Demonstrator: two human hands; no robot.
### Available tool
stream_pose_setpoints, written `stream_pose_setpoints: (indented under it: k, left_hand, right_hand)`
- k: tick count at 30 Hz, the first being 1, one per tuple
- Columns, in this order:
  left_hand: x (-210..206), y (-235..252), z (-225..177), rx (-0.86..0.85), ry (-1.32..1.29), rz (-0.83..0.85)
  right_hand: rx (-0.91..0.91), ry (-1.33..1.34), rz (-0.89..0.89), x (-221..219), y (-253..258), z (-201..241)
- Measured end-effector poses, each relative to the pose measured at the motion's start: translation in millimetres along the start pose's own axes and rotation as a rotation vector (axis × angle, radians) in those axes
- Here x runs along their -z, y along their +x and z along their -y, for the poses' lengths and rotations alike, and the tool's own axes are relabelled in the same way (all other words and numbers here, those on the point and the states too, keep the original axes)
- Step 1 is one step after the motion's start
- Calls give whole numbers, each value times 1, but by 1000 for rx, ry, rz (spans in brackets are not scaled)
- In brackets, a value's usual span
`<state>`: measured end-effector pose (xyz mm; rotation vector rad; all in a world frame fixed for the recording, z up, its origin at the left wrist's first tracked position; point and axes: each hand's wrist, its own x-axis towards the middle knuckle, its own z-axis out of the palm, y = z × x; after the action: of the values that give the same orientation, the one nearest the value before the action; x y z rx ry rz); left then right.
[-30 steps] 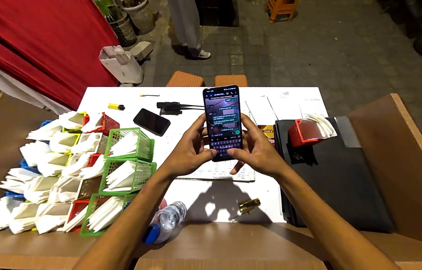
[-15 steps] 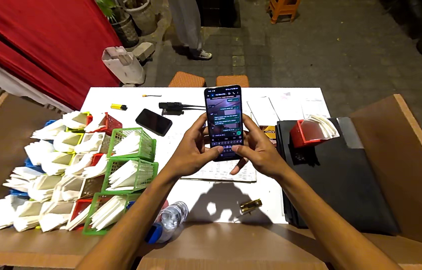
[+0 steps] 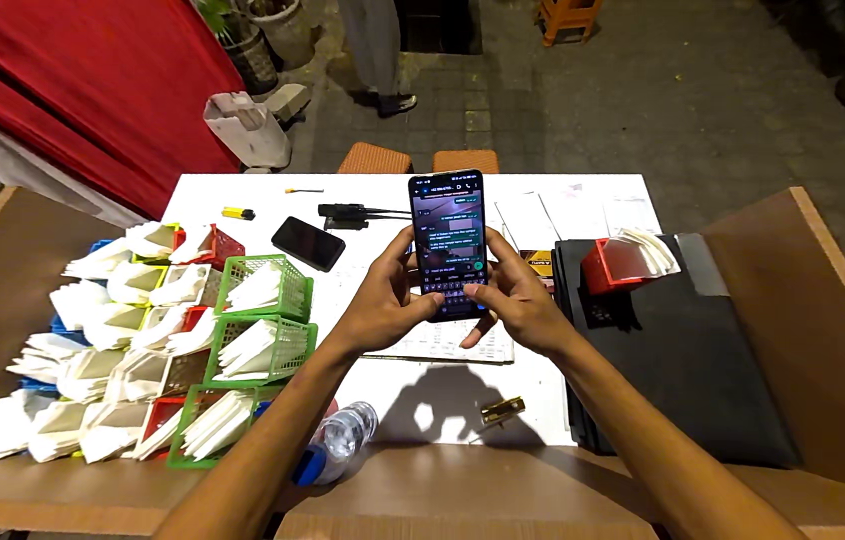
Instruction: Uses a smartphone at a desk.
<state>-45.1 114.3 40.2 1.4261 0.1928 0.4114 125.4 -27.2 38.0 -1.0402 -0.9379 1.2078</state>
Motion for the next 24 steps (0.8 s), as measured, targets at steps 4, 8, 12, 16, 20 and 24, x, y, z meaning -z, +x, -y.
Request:
stream_pose_setpoints:
  k: [4,8,12,16,20,24]
  left_hand:
    - [-1,0,0,11,26,-23]
    - [-5,0,1,-5,74,-83]
    - [-8,0,4,-12,138,-169]
    - [-7,-1,2,0,120,-164]
    - [-4,-1,-1,0,77,-90]
    - [1,-2,0,-13,48,8]
  right_hand:
    - [4,9,19,1,0,0]
    - [-6,-10,-29,-4,0,-1]
    - [-11,-22,-17,-6,0,-4]
    - [-4,-56,-5,-6,-1,-6]
    - [0,-32,0,-3,-1,-4]
    - [-2,-68,-62,-5,-1,-1]
